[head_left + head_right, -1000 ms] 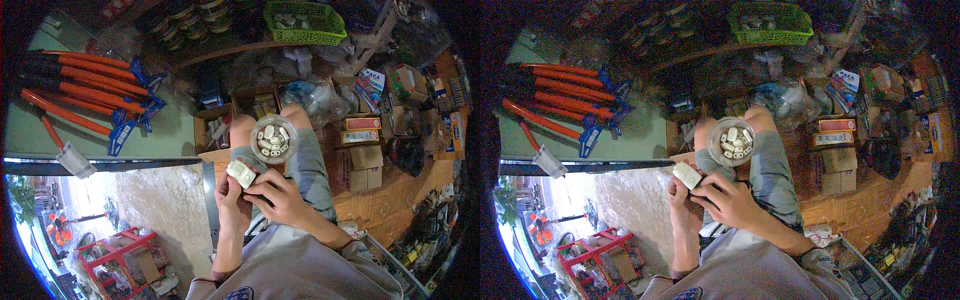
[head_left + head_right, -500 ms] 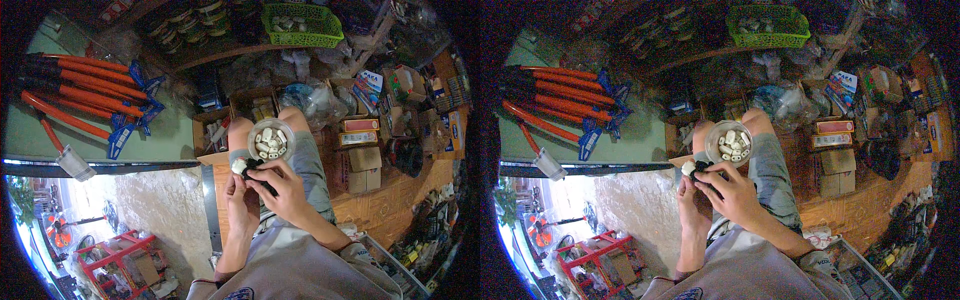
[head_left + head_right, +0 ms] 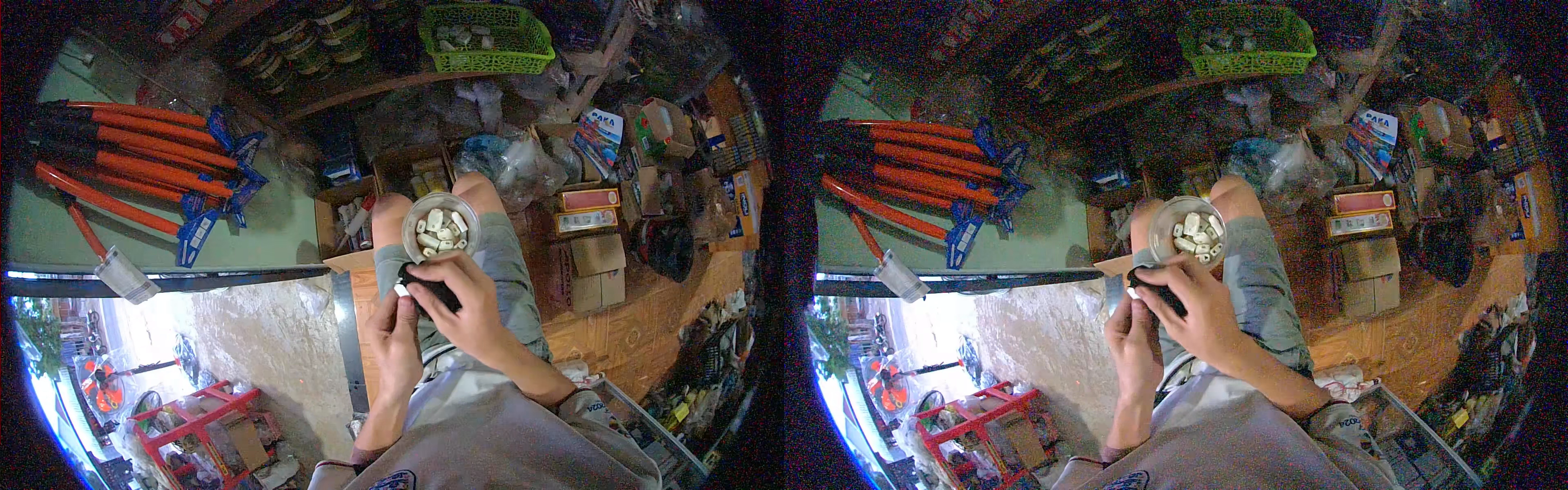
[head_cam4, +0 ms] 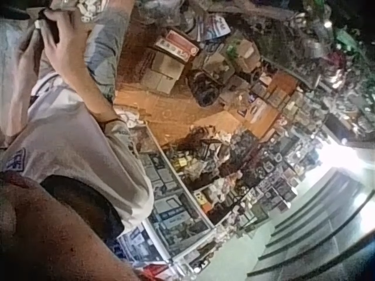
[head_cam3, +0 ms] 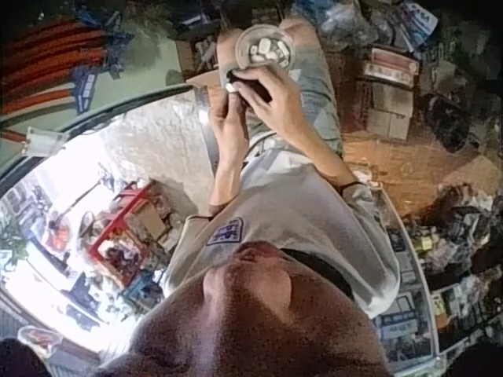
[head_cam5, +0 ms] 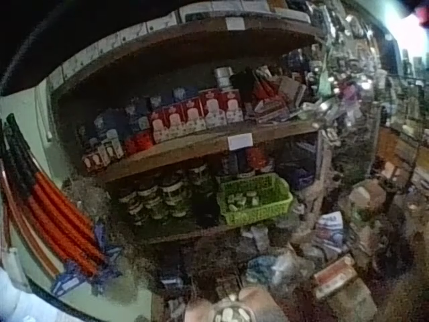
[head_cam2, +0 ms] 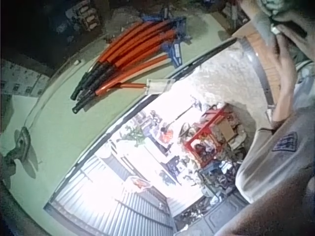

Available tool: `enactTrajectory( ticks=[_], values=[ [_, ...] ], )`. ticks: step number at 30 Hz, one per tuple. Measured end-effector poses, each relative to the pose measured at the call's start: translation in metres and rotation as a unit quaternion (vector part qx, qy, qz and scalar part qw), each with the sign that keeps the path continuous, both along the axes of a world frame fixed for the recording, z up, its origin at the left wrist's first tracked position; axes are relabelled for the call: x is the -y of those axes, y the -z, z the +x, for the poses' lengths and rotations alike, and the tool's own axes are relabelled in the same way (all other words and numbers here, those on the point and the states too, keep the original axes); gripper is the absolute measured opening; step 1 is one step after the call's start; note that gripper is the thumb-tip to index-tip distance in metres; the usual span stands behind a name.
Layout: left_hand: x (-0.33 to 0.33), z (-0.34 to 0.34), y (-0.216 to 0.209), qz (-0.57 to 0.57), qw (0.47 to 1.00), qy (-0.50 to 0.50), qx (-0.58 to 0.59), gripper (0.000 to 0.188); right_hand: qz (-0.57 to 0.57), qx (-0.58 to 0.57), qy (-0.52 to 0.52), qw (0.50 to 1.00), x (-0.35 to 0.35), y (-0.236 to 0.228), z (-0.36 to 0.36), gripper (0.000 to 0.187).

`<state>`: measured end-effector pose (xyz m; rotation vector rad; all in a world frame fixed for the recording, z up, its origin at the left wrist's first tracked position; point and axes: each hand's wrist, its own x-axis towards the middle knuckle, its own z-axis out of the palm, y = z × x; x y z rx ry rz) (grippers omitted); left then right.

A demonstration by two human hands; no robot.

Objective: Assemble small white plastic components into a larger hardware connector.

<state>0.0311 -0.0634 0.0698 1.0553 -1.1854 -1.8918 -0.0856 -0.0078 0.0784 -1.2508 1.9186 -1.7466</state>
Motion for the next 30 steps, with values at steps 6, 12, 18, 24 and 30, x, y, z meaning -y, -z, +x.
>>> enactTrajectory(
  ticks=[6,12,18,24,30],
  values=[
    [0.0,0.001,-0.011,0.04,0.999,-0.035,0.004,0.022,-0.012,0.028,0.007,1.0,-0.003,-0.004,0.002,0.02],
    [-0.007,0.004,-0.011,0.022,0.996,-0.077,-0.043,0.02,-0.018,0.003,-0.021,1.0,-0.004,-0.007,0.002,0.017],
    [-0.012,0.005,-0.01,0.031,0.999,-0.004,0.04,0.019,-0.01,0.035,-0.008,0.999,-0.005,-0.002,-0.002,0.019],
    [0.012,0.0,-0.007,0.068,0.992,-0.076,-0.075,0.028,-0.001,0.061,-0.02,0.998,-0.011,0.004,0.014,0.02],
    [0.009,0.002,-0.006,-0.034,0.999,-0.008,0.001,0.035,-0.006,0.073,0.003,0.997,-0.004,0.015,0.002,0.017]
  ],
)
